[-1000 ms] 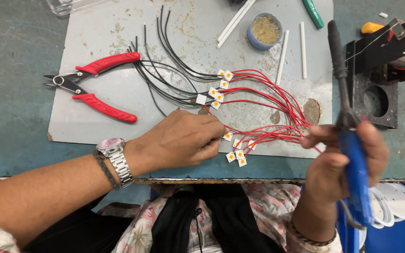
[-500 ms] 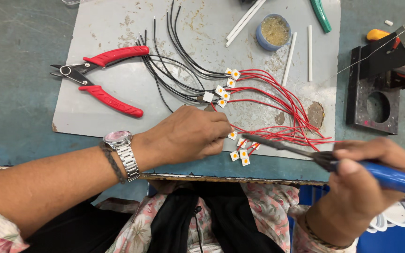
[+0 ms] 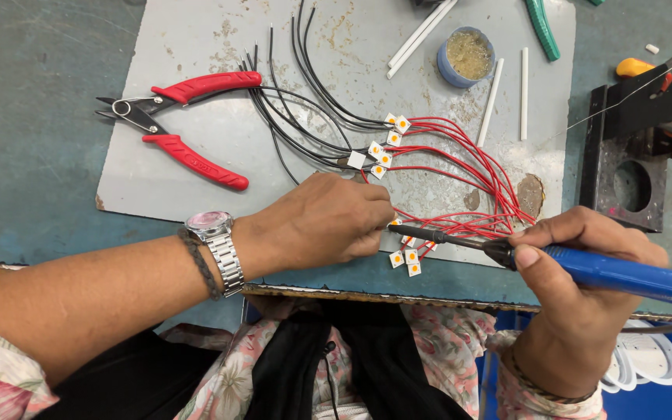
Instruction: The person solders black and red wires to small square LED modules on a workbench. They use a soldering iron and solder wire to attach each wire to the LED pads, then set the completed units aside. The person also strips the ends of a bundle of wires with pliers.
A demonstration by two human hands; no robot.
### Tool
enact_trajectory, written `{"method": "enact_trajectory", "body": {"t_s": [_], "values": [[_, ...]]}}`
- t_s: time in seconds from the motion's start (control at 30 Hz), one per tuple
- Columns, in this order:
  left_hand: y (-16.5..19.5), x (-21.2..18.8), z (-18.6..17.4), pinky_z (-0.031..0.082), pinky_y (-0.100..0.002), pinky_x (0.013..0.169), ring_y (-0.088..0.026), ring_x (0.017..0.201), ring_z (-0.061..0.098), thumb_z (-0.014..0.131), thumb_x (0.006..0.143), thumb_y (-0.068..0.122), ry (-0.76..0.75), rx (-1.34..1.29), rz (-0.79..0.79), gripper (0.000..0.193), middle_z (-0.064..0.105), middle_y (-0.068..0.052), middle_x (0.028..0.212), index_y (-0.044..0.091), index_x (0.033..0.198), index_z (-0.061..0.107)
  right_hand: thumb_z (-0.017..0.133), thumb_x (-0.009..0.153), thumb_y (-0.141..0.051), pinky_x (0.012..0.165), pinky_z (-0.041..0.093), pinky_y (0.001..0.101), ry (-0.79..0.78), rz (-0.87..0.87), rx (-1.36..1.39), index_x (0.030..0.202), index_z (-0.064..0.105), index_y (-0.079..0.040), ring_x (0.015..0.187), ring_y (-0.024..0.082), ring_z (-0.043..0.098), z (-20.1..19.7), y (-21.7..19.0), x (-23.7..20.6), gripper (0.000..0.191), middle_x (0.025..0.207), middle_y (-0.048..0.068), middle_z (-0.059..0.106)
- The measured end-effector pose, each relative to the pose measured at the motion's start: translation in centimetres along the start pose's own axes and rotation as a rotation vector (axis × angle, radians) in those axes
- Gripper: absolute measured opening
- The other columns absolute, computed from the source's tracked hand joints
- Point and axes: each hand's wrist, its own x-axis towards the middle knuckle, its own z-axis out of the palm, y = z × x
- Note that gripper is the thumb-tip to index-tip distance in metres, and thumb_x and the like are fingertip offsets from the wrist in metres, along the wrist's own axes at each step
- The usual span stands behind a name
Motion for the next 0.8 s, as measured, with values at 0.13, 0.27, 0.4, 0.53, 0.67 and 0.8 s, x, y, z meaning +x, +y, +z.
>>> {"method": "enact_trajectory", "body": {"t_s": [0.13,0.27,0.4,0.53,0.67,0.8], "values": [[0.0,0.0,0.1,0.052,-0.046,0.065,-0.033,0.075,0.066,0.071,0.082,0.017,0.005,0.010,-0.005,0.015,0.063,-0.010,0.085,0.004,0.084,0.063,0.076,0.078,-0.017,0.058,0.039,0.0165,-0.021,0.001,-0.040,0.081,0.069,0.004,0.054,0.005,0.055,0.3,-0.9,0.3,0.022,0.068,0.005,0.066],[0.1,-0.1,0.2,0.052,-0.046,0.065,-0.033,0.074,0.066,0.071,0.083,0.017,0.017,0.012,-0.001,0.015,0.064,-0.009,0.086,0.004,0.085,0.063,0.073,0.078,-0.016,0.057,0.039,0.0165,-0.090,0.022,-0.043,0.084,0.069,0.002,0.056,0.005,0.056,0.2,-1.6,1.4,0.019,0.070,0.005,0.067],[0.1,0.0,0.3,0.052,-0.046,0.064,-0.033,0.074,0.066,0.071,0.083,0.016,0.026,0.026,0.004,0.013,0.063,-0.010,0.085,0.004,0.085,0.064,0.074,0.078,-0.013,0.055,0.036,0.0181,-0.101,0.072,-0.079,0.084,0.072,0.003,0.054,0.006,0.054,0.2,-1.9,2.0,0.017,0.067,0.006,0.066],[0.1,0.0,0.3,0.052,-0.046,0.065,-0.033,0.074,0.066,0.070,0.083,0.015,0.029,0.022,0.014,0.013,0.063,-0.010,0.085,0.004,0.085,0.063,0.074,0.079,-0.012,0.056,0.037,0.0180,-0.073,0.041,-0.088,0.084,0.071,0.003,0.055,0.006,0.054,0.5,-2.1,1.2,0.016,0.068,0.006,0.067],[0.0,0.0,0.3,0.052,-0.045,0.065,-0.033,0.075,0.066,0.070,0.083,0.015,0.012,0.015,0.001,0.013,0.063,-0.009,0.085,0.004,0.083,0.063,0.075,0.086,-0.012,0.062,0.038,0.0159,0.039,-0.003,-0.009,0.088,0.071,0.005,0.062,0.006,0.055,0.3,-1.8,0.2,0.017,0.075,0.007,0.067],[0.0,0.0,0.3,0.052,-0.046,0.065,-0.033,0.075,0.066,0.070,0.082,0.015,0.023,0.006,0.019,0.014,0.063,-0.010,0.085,0.004,0.084,0.063,0.074,0.081,-0.012,0.058,0.038,0.0154,0.004,-0.009,0.007,0.086,0.070,0.005,0.057,0.007,0.055,-0.7,-1.2,0.6,0.018,0.074,0.007,0.067]]}}
